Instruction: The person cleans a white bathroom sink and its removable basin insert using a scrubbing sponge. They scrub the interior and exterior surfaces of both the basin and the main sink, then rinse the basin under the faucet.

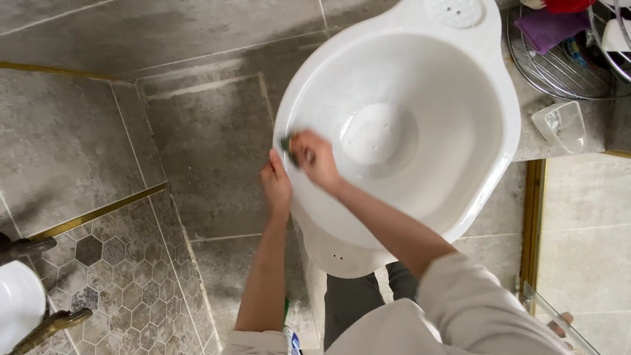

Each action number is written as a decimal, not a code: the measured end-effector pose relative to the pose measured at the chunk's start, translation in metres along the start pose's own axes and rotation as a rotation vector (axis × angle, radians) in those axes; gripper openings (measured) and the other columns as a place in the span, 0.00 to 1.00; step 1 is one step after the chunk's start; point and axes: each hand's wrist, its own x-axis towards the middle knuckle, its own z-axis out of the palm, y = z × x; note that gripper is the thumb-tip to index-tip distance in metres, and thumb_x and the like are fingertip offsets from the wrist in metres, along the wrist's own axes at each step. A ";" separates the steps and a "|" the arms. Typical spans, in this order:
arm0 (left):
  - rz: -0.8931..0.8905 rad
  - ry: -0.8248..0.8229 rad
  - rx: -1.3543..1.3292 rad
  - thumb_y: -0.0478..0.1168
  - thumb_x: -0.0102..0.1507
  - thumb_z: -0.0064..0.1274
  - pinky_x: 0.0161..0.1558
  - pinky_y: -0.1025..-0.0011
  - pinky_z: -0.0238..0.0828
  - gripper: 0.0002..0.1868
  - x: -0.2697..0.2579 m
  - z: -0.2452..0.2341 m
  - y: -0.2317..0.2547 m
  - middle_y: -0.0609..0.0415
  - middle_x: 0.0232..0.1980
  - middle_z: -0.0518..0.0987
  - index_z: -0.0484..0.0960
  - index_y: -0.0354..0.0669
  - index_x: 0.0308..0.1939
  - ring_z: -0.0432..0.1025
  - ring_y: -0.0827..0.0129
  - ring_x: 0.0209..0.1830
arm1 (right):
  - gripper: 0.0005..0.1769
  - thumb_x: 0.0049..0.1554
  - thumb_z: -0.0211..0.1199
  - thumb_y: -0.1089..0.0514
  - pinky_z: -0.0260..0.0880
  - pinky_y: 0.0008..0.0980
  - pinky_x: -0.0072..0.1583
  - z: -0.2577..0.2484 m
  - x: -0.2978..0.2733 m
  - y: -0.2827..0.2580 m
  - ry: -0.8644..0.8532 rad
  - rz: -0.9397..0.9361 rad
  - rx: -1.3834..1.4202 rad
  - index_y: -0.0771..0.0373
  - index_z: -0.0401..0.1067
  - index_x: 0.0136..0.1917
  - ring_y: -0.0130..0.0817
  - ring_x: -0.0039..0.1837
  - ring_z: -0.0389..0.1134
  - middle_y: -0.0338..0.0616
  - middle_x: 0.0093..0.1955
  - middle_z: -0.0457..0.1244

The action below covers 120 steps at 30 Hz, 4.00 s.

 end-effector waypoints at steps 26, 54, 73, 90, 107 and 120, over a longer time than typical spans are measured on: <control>-0.075 -0.005 -0.053 0.53 0.77 0.34 0.45 0.59 0.74 0.29 -0.074 0.015 0.022 0.35 0.36 0.80 0.80 0.31 0.38 0.75 0.60 0.38 | 0.13 0.53 0.54 0.78 0.74 0.35 0.49 -0.051 0.076 0.055 0.669 0.102 0.033 0.61 0.68 0.43 0.38 0.47 0.68 0.47 0.43 0.63; -0.071 -0.037 -0.067 0.61 0.76 0.32 0.21 0.78 0.61 0.32 -0.070 0.007 0.020 0.60 0.18 0.68 0.73 0.48 0.24 0.62 0.76 0.17 | 0.12 0.48 0.62 0.71 0.66 0.38 0.43 -0.031 0.043 0.027 0.089 -0.155 -0.101 0.57 0.67 0.30 0.44 0.36 0.64 0.39 0.33 0.60; -0.089 -0.017 0.000 0.58 0.75 0.36 0.27 0.62 0.60 0.36 -0.072 0.001 0.048 0.43 0.19 0.70 0.73 0.34 0.22 0.64 0.62 0.21 | 0.11 0.45 0.64 0.71 0.67 0.36 0.43 -0.008 -0.005 0.037 0.026 -0.090 -0.104 0.56 0.68 0.31 0.44 0.36 0.66 0.40 0.34 0.60; -0.141 0.115 -0.254 0.49 0.76 0.33 0.26 0.76 0.55 0.27 -0.214 0.013 0.066 0.60 0.18 0.61 0.63 0.46 0.23 0.55 0.77 0.20 | 0.13 0.47 0.59 0.78 0.68 0.35 0.45 -0.007 0.032 0.004 0.261 -0.018 -0.010 0.62 0.71 0.38 0.46 0.44 0.67 0.50 0.39 0.63; 0.006 0.227 0.000 0.57 0.48 0.80 0.50 0.59 0.73 0.40 0.018 -0.079 0.018 0.44 0.47 0.82 0.78 0.42 0.55 0.78 0.52 0.49 | 0.33 0.52 0.68 0.72 0.74 0.54 0.60 -0.165 0.003 0.181 -0.632 0.344 -1.369 0.66 0.61 0.69 0.70 0.65 0.62 0.67 0.68 0.51; -0.256 0.358 -0.167 0.64 0.60 0.64 0.31 0.70 0.66 0.29 0.010 -0.063 -0.010 0.53 0.25 0.75 0.74 0.42 0.28 0.70 0.69 0.25 | 0.14 0.50 0.67 0.68 0.74 0.49 0.59 -0.018 -0.057 0.098 -0.801 0.300 -0.201 0.61 0.75 0.50 0.58 0.53 0.72 0.48 0.67 0.60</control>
